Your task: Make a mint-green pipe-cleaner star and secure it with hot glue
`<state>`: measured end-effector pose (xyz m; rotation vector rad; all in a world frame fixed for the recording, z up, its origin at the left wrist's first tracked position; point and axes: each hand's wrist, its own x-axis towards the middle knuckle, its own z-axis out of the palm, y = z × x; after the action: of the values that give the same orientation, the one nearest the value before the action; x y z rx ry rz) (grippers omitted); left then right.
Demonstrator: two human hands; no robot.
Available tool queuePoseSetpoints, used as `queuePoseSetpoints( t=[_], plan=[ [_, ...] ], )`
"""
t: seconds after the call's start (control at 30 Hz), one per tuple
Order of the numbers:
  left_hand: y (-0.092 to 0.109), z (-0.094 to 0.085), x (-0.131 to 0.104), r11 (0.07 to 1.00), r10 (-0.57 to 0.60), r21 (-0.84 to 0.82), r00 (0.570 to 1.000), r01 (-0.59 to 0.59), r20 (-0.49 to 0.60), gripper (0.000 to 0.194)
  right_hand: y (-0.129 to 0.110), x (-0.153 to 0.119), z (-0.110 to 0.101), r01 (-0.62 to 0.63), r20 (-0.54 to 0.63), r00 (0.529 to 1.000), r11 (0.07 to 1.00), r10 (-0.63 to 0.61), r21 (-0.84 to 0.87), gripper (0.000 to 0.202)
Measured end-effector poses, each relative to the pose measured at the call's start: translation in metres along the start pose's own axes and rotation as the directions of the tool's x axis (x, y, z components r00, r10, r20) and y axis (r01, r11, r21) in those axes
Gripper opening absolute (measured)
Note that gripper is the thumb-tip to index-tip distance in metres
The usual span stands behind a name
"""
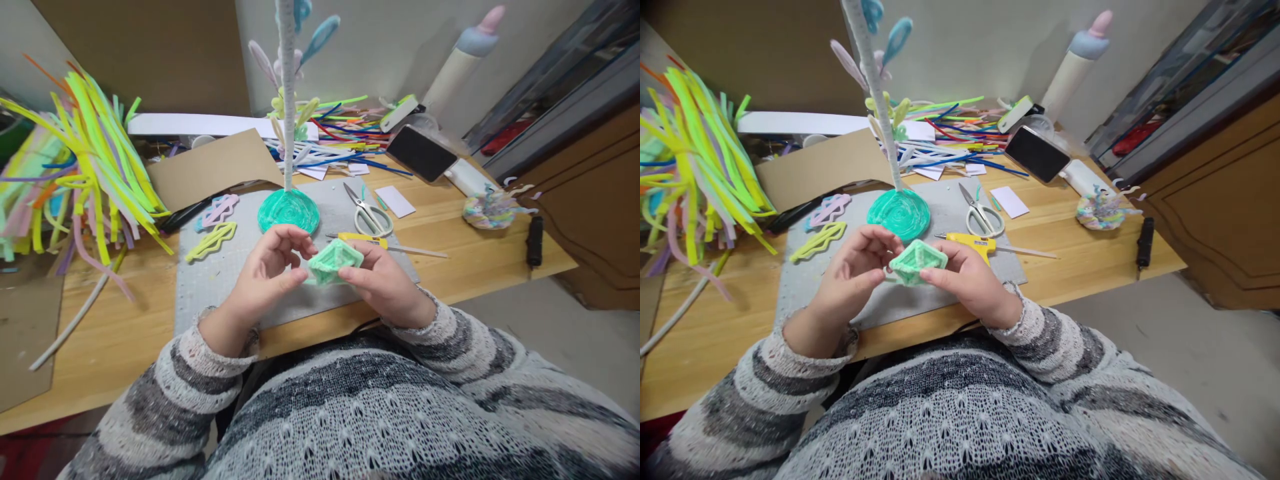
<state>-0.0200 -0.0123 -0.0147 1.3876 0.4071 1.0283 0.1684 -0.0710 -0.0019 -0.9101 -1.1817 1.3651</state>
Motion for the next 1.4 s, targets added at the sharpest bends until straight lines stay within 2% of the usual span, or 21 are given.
queuePoseSetpoints(
  t=[0.07, 0.1, 0.17, 0.23, 0.3, 0.33, 0.4, 0.53, 0.63, 0.77, 0.83, 0.9, 1.0, 1.07, 1.23, 1.3, 1.4],
  plan=[
    [0.0, -0.001, 0.0, 0.996, 0.043, 0.075, 0.999, -0.043, -0.001, 0.034, -0.004, -0.001, -0.001, 0.158, 0.005, 0.987, 0.966, -0.16, -0.205, 0.007],
    [0.001, -0.002, -0.001, 0.985, 0.08, 0.15, 0.997, -0.079, -0.001, 0.031, -0.007, -0.002, -0.001, 0.244, 0.032, 0.968, 0.917, -0.247, -0.315, 0.007],
    [0.004, -0.001, -0.002, 0.926, 0.196, 0.326, 0.98, -0.192, 0.019, 0.027, -0.013, -0.003, -0.004, 0.416, 0.139, 0.903, 0.746, -0.407, -0.519, 0.013],
    [0.007, 0.001, -0.004, 0.824, 0.328, 0.472, 0.943, -0.313, 0.055, 0.027, -0.017, -0.004, -0.007, 0.546, 0.267, 0.811, 0.51, -0.521, -0.665, 0.02],
    [0.01, 0.004, -0.005, 0.726, 0.424, 0.56, 0.901, -0.398, 0.091, 0.027, -0.02, -0.005, -0.011, 0.599, 0.362, 0.744, 0.321, -0.561, -0.734, 0.024],
    [0.011, 0.005, -0.006, 0.695, 0.447, 0.584, 0.888, -0.421, 0.107, 0.027, -0.021, -0.006, -0.012, 0.608, 0.385, 0.727, 0.271, -0.569, -0.747, 0.024],
    [0.013, 0.006, -0.007, 0.666, 0.451, 0.608, 0.882, -0.432, 0.133, 0.026, -0.02, -0.006, -0.014, 0.613, 0.403, 0.717, 0.239, -0.569, -0.754, 0.024],
    [0.014, 0.006, -0.007, 0.654, 0.432, 0.62, 0.887, -0.432, 0.163, 0.02, -0.019, -0.006, -0.013, 0.599, 0.399, 0.743, 0.266, -0.538, -0.756, 0.023],
    [0.014, 0.006, -0.007, 0.655, 0.426, 0.624, 0.89, -0.427, 0.162, 0.017, -0.018, -0.006, -0.011, 0.568, 0.382, 0.783, 0.314, -0.491, -0.761, 0.022],
    [0.013, 0.006, -0.007, 0.67, 0.411, 0.616, 0.898, -0.414, 0.155, 0.02, -0.017, -0.006, -0.008, 0.551, 0.368, 0.811, 0.383, -0.455, -0.741, 0.02],
    [0.012, 0.006, -0.007, 0.695, 0.398, 0.594, 0.905, -0.406, 0.153, 0.023, -0.017, -0.005, -0.008, 0.524, 0.347, 0.843, 0.478, -0.412, -0.705, 0.017],
    [0.012, 0.005, -0.007, 0.736, 0.364, 0.562, 0.921, -0.378, 0.142, 0.022, -0.018, -0.005, -0.009, 0.436, 0.305, 0.9, 0.646, -0.312, -0.627, 0.011],
    [0.01, 0.003, -0.006, 0.816, 0.292, 0.497, 0.953, -0.295, 0.086, 0.018, -0.019, -0.003, -0.012, 0.19, 0.247, 0.965, 0.882, -0.087, -0.432, 0.007],
    [0.008, 0.002, -0.005, 0.859, 0.257, 0.445, 0.965, -0.254, 0.055, 0.017, -0.02, -0.003, -0.014, 0.051, 0.247, 0.968, 0.949, 0.03, -0.312, 0.01],
    [0.007, 0.0, -0.003, 0.896, 0.215, 0.38, 0.973, -0.229, 0.079, 0.012, -0.02, -0.001, -0.013, -0.161, 0.253, 0.948, 0.977, 0.191, -0.137, 0.014],
    [0.009, 0.001, -0.003, 0.895, 0.202, 0.386, 0.975, -0.221, 0.092, 0.009, -0.019, -0.001, -0.012, -0.185, 0.231, 0.951, 0.977, 0.205, -0.105, 0.015],
    [0.011, 0.001, -0.003, 0.891, 0.172, 0.413, 0.982, -0.191, 0.083, 0.005, -0.017, 0.0, -0.01, -0.153, 0.153, 0.974, 0.982, 0.169, -0.11, 0.015]
  ],
)
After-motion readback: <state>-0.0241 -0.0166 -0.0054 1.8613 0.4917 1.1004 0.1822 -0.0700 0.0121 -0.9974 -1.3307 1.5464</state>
